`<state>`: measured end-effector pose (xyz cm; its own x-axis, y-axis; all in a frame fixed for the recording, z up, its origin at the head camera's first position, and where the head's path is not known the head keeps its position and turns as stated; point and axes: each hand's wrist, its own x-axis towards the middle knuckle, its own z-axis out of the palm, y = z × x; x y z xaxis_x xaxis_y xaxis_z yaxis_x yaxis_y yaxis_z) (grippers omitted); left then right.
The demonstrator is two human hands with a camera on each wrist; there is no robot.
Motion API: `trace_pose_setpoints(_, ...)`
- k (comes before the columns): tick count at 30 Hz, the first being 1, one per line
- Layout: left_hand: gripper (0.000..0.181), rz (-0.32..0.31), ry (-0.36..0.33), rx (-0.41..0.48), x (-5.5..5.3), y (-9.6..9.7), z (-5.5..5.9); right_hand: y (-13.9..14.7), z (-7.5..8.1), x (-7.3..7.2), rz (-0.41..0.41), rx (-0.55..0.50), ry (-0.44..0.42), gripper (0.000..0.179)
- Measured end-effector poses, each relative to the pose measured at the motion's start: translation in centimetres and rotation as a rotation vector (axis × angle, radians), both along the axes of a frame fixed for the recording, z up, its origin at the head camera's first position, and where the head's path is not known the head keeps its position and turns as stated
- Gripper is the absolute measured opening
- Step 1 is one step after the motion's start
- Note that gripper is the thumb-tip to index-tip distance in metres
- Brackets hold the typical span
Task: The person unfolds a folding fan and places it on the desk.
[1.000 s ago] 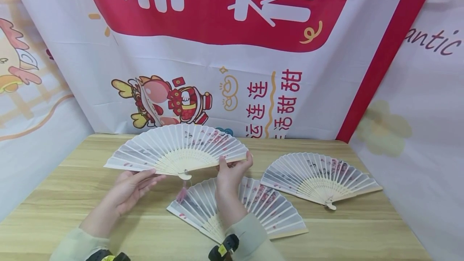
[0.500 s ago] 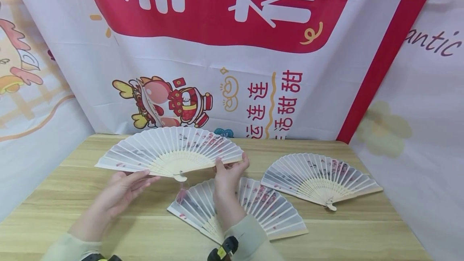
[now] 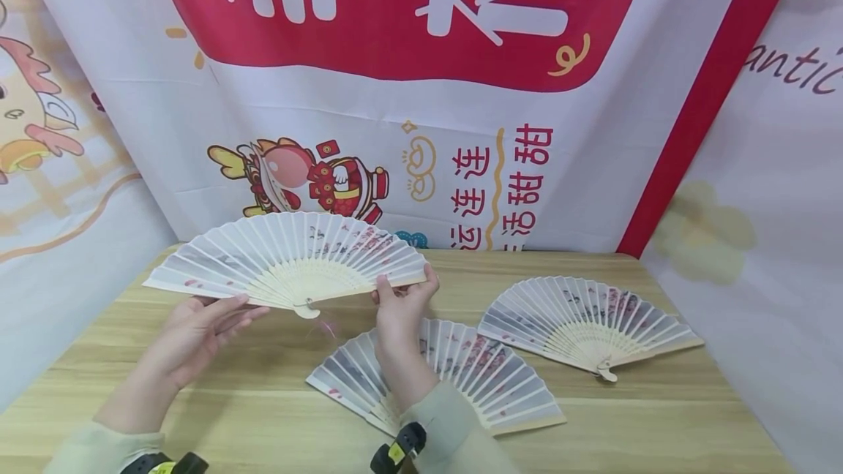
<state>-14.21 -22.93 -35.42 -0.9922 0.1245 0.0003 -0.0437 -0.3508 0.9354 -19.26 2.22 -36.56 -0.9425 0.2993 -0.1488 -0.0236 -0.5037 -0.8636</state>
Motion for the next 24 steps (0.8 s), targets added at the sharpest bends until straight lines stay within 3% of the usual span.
trace_pose_setpoints(15, 0.012, 0.085, -0.061, 0.037, -1.6, -2.7, -0.2, -3.6, 1.2, -2.6, 0.013, 0.030, 0.027, 0.079)
trace_pose_setpoints(24, 0.009, 0.152, -0.181, 0.003, -2.9, -4.7, -1.1, -5.1, 0.0, -3.9, 0.008, 0.080, -0.047, 0.075)
